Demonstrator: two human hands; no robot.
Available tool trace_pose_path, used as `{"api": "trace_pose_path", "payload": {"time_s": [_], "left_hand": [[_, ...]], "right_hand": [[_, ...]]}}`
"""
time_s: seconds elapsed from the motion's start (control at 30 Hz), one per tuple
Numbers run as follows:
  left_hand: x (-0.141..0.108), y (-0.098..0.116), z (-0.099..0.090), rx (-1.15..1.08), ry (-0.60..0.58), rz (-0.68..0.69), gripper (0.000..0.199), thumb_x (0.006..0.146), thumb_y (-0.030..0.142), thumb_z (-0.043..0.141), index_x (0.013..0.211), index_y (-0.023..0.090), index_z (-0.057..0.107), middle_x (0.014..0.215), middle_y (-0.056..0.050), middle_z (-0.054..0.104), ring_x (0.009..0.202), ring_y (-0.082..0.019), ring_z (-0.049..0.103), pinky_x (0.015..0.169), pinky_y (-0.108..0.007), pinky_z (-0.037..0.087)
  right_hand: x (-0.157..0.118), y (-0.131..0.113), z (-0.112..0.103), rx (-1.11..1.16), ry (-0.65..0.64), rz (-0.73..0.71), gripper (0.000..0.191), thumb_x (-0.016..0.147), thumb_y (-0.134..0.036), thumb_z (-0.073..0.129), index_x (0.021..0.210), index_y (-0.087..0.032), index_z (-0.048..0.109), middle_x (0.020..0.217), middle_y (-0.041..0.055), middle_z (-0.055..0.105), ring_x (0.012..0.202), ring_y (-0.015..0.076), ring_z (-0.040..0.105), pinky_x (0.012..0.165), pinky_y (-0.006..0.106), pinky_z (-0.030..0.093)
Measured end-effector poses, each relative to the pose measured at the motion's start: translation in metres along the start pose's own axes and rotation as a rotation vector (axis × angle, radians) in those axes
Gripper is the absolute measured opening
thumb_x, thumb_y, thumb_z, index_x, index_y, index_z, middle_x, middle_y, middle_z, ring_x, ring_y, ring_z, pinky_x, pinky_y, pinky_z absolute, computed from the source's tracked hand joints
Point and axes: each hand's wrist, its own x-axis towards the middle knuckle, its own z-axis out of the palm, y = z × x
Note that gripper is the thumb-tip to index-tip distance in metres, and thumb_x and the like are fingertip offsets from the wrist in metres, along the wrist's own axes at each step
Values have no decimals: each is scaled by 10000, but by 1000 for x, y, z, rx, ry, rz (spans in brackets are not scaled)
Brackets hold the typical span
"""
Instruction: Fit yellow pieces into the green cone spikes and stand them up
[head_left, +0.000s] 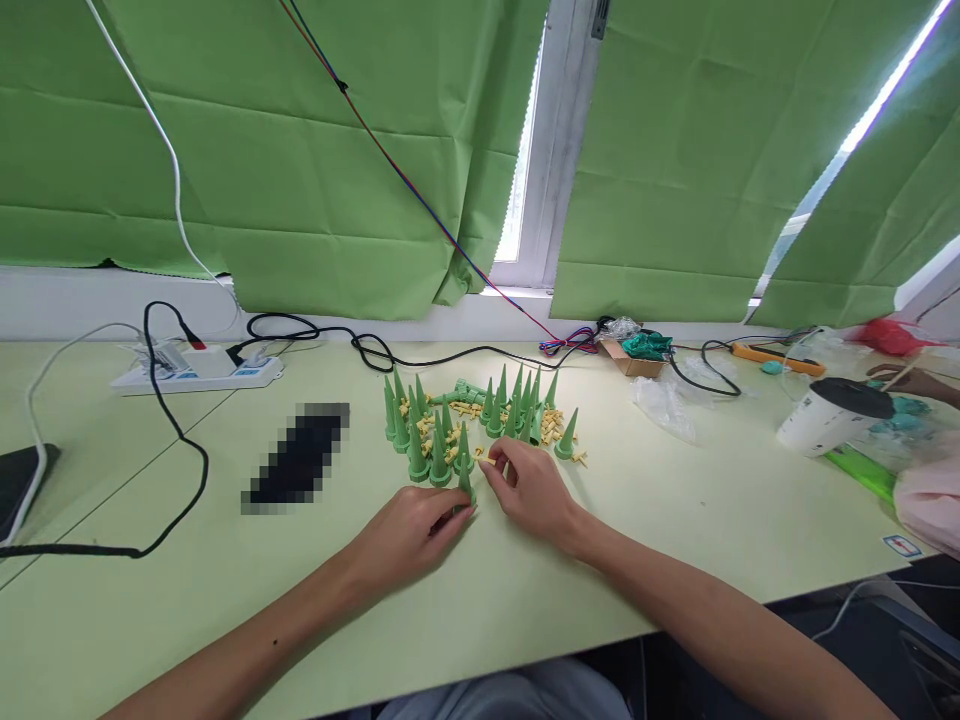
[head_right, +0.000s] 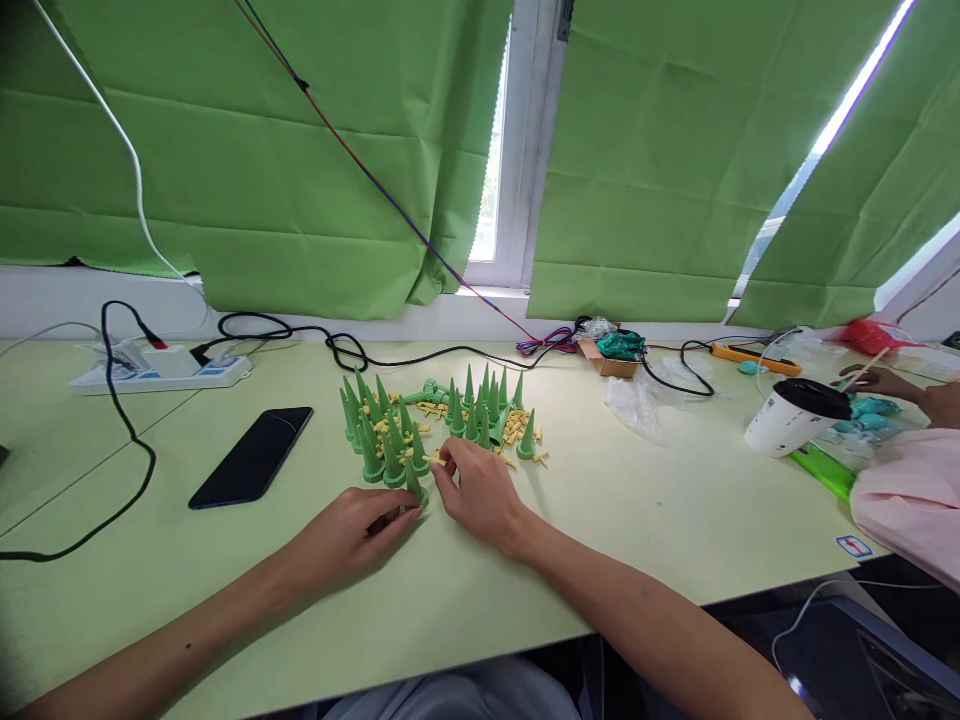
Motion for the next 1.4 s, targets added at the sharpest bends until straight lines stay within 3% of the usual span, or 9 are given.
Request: {"api": "trace_pose_path", "payload": {"time_s": [0.43,0.67,0.8,0.97,1.1,1.23,1.4], "left_hand": [[2,-2,-1,28,-1,-109,264,992,311,429,1020,195,665,638,2,626,565,-166,572,573,-261,357],[3,-3,0,-7,31,-114,270,995,328,431,1036,193,661,646,12,622,571,-153,553,584,-249,352],[2,-2,-1,-81,101,-125,313,1007,395,413,918,194,636,572,46,528,522,-124,474,566,-235,334],[1,-2,-3,-174,212,-136,318,1020,399,361,919,198,586,578,62,474,512,-109,413,546,-220,329],[1,-2,-2,-186,236,-102,280,1023,343,346,895,201,551,609,59,479,531,-103,411,558,-208,343],[0,-2,-2,-172,238,-46,286,1018,295,332,817,203,514,610,55,475,525,-99,410,564,-205,349],[0,0,-4,-167,230,-31,248,1010,284,351,862,207,534,622,50,509,524,-103,438,560,-199,362]], "right_hand": [[0,0,-1,3,20,-8,134,969,-263,499,861,-191,536,750,3,624,619,128,522,604,241,351],[0,2,4,104,185,-98,143,952,-271,532,831,-194,526,684,-13,583,534,106,465,540,233,355],[-1,0,3,172,247,-189,109,945,-256,557,857,-195,539,691,-12,580,517,94,456,521,227,368],[-3,-4,1,227,183,-340,100,949,-252,572,871,-192,556,692,-12,574,522,87,462,508,220,377],[-3,-4,1,251,142,-409,115,969,-272,560,890,-189,570,696,-2,574,540,95,461,505,223,377],[-3,-3,1,268,131,-400,140,977,-301,557,897,-188,577,705,3,579,544,96,462,505,222,383],[-3,-2,2,256,95,-343,153,986,-310,533,920,-182,586,741,12,599,545,95,470,530,229,396]]}}
